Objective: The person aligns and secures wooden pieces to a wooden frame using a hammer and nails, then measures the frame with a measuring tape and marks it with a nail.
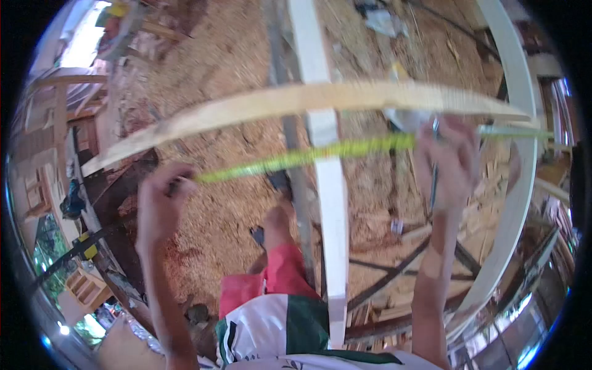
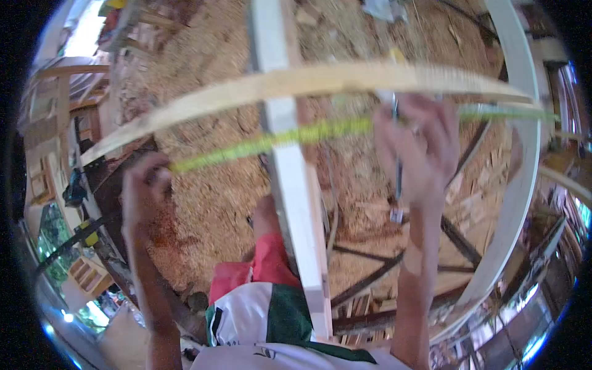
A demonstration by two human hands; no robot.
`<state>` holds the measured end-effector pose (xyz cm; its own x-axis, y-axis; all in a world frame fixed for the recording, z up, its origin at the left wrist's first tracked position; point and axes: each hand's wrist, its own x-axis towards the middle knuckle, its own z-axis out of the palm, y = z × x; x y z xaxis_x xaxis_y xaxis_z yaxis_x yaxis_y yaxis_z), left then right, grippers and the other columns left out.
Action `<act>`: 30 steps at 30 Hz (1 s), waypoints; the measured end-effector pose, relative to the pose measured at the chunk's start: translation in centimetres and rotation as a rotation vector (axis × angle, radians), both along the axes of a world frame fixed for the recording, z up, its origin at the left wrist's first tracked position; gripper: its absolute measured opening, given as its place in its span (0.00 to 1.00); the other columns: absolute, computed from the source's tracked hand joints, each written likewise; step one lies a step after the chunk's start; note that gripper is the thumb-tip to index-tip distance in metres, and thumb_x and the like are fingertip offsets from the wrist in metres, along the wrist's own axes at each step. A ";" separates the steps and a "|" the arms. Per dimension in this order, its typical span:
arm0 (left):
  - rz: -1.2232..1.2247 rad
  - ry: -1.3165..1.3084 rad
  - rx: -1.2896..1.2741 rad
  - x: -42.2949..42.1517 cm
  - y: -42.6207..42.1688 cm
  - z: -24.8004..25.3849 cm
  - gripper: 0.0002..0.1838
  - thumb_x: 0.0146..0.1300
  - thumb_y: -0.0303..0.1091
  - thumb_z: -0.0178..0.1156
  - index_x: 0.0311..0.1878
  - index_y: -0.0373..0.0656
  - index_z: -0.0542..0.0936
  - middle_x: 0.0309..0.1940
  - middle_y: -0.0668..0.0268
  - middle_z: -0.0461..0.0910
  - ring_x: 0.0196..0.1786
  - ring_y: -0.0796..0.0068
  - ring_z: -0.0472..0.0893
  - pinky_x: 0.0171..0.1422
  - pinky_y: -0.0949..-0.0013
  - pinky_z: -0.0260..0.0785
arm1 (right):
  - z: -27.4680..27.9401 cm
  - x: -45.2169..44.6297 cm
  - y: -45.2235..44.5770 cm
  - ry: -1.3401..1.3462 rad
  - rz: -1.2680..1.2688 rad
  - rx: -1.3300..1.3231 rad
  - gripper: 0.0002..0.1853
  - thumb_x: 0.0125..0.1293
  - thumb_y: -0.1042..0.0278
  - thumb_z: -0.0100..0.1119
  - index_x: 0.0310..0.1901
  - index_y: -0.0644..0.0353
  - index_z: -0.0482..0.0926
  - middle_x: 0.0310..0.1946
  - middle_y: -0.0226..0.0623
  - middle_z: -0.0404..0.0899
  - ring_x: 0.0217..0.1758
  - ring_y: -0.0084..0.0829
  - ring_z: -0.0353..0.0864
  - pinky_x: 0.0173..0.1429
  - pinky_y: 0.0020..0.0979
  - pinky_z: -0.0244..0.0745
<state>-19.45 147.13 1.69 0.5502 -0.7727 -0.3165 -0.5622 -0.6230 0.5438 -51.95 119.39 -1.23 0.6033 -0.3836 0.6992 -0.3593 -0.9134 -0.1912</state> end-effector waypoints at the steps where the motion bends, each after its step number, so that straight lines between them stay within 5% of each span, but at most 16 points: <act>1: -0.074 0.043 -0.081 -0.4 0.5 -0.1 0.14 0.56 0.24 0.69 0.47 0.36 0.82 0.37 0.58 0.85 0.41 0.68 0.84 0.48 0.66 0.75 | 2.6 0.6 1.2 0.114 0.045 0.116 0.13 0.48 0.77 0.74 0.36 0.54 0.84 0.37 0.34 0.82 0.40 0.39 0.82 0.42 0.41 0.75; 4: -0.243 0.230 -0.018 -2.3 1.2 1.2 0.17 0.58 0.36 0.70 0.48 0.38 0.83 0.39 0.52 0.84 0.45 0.50 0.83 0.52 0.56 0.74 | 7.1 4.2 6.5 0.368 0.247 0.182 0.10 0.51 0.74 0.69 0.37 0.55 0.83 0.40 0.32 0.81 0.41 0.36 0.81 0.41 0.40 0.70; 6: -0.341 0.326 -0.013 -3.2 2.5 1.8 0.18 0.61 0.40 0.67 0.50 0.38 0.82 0.40 0.51 0.83 0.46 0.47 0.82 0.52 0.54 0.74 | 9.1 6.3 10.6 0.581 0.346 0.218 0.11 0.54 0.69 0.65 0.41 0.53 0.83 0.43 0.31 0.80 0.43 0.33 0.81 0.41 0.37 0.69; 11: -0.273 0.444 -0.055 -2.3 10.4 1.7 0.17 0.68 0.43 0.59 0.48 0.37 0.82 0.39 0.50 0.83 0.43 0.47 0.82 0.49 0.53 0.73 | 12.5 14.5 20.1 0.797 0.505 0.236 0.13 0.56 0.66 0.61 0.44 0.51 0.82 0.40 0.28 0.77 0.45 0.28 0.82 0.43 0.33 0.70; 15: -0.105 0.564 -0.184 1.7 21.2 3.5 0.16 0.71 0.42 0.55 0.46 0.37 0.81 0.33 0.48 0.83 0.37 0.48 0.82 0.43 0.54 0.72 | 15.6 23.1 27.5 0.906 0.646 0.379 0.09 0.57 0.66 0.59 0.40 0.55 0.80 0.36 0.34 0.79 0.46 0.35 0.84 0.46 0.38 0.78; 19: 0.189 0.522 -0.067 4.7 32.8 7.7 0.15 0.74 0.39 0.52 0.37 0.36 0.79 0.26 0.55 0.78 0.31 0.62 0.78 0.39 0.61 0.70 | 13.7 30.8 36.9 0.998 0.891 0.457 0.07 0.58 0.68 0.58 0.38 0.57 0.80 0.32 0.38 0.81 0.44 0.39 0.84 0.47 0.39 0.78; 26: 0.686 0.284 -0.250 10.5 48.2 6.0 0.19 0.76 0.39 0.50 0.31 0.36 0.76 0.22 0.64 0.72 0.28 0.75 0.72 0.35 0.67 0.65 | 17.9 43.3 48.3 0.326 1.131 0.241 0.06 0.58 0.66 0.61 0.33 0.59 0.80 0.33 0.39 0.80 0.45 0.38 0.83 0.46 0.41 0.78; 29: 0.850 0.273 -0.367 16.1 50.3 4.7 0.20 0.78 0.39 0.48 0.29 0.37 0.74 0.20 0.69 0.67 0.26 0.78 0.66 0.32 0.67 0.59 | 17.6 46.3 52.4 0.043 0.953 0.554 0.07 0.67 0.66 0.60 0.38 0.61 0.81 0.35 0.39 0.80 0.45 0.35 0.83 0.46 0.38 0.78; 30: 0.870 0.274 -0.433 18.3 49.7 4.7 0.20 0.78 0.39 0.47 0.29 0.37 0.74 0.20 0.70 0.67 0.26 0.78 0.65 0.31 0.68 0.57 | 16.0 47.3 53.2 0.046 0.835 0.931 0.10 0.71 0.64 0.57 0.41 0.63 0.81 0.37 0.40 0.82 0.46 0.34 0.83 0.48 0.36 0.76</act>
